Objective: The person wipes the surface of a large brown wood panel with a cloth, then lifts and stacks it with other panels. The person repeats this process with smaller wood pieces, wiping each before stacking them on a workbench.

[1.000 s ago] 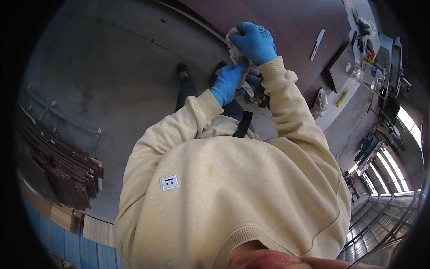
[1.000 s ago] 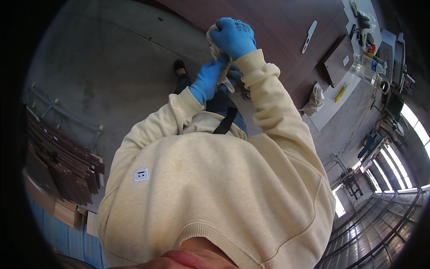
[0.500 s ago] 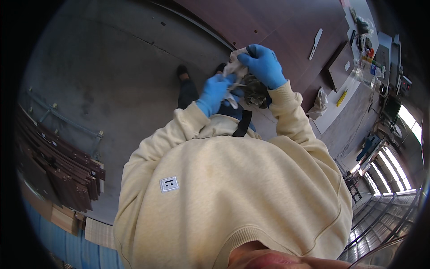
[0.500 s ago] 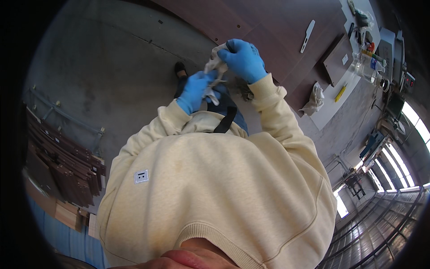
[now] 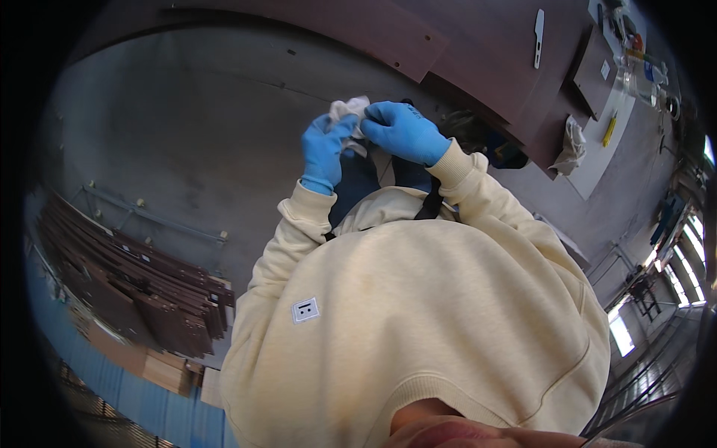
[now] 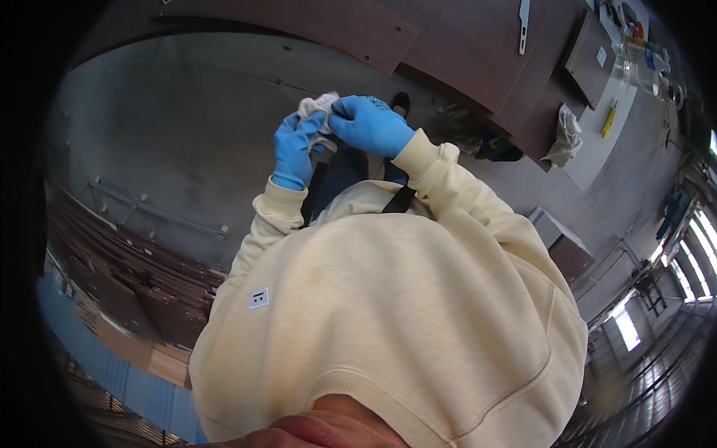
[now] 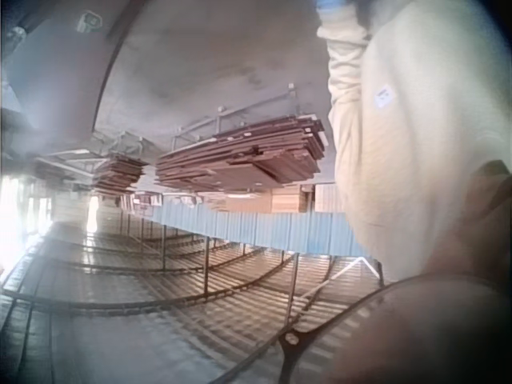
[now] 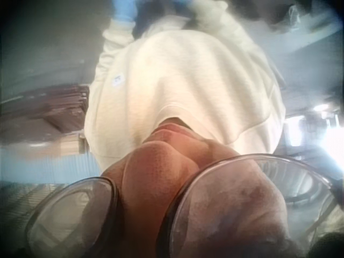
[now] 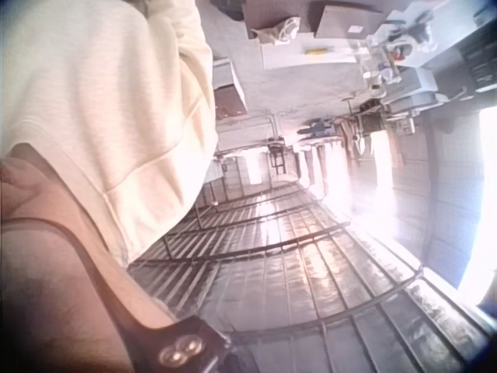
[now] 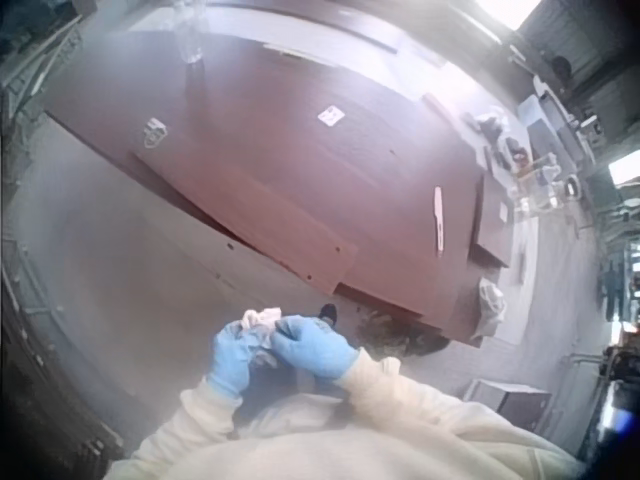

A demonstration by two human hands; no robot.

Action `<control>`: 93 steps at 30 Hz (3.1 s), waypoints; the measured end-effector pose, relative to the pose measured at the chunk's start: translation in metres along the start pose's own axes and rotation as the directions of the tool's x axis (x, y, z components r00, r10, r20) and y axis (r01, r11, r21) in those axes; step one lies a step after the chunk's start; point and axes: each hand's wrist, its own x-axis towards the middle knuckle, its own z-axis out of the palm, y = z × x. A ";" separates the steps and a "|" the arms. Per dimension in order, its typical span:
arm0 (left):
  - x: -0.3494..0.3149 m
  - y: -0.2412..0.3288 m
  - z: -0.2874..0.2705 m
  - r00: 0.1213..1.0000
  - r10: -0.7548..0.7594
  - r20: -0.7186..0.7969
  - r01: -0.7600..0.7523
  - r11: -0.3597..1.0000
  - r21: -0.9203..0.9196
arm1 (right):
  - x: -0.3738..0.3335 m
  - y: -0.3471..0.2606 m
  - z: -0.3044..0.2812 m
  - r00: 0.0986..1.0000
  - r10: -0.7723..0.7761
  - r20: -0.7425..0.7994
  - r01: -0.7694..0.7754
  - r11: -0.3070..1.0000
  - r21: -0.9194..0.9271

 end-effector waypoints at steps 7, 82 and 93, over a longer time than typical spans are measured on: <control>0.062 0.057 -0.012 0.856 0.493 -0.153 -0.448 0.857 0.254 | 0.000 0.024 -0.012 0.901 -0.159 -0.405 0.150 0.987 -0.053; 0.099 0.122 0.051 0.918 0.317 0.241 -0.354 0.377 0.856 | 0.085 0.089 -0.068 0.473 -0.460 -0.752 0.191 0.886 -0.422; 0.115 0.090 0.034 0.830 0.548 0.105 -0.493 0.631 0.600 | 0.086 0.089 -0.068 0.469 -0.443 -0.764 0.199 0.896 -0.397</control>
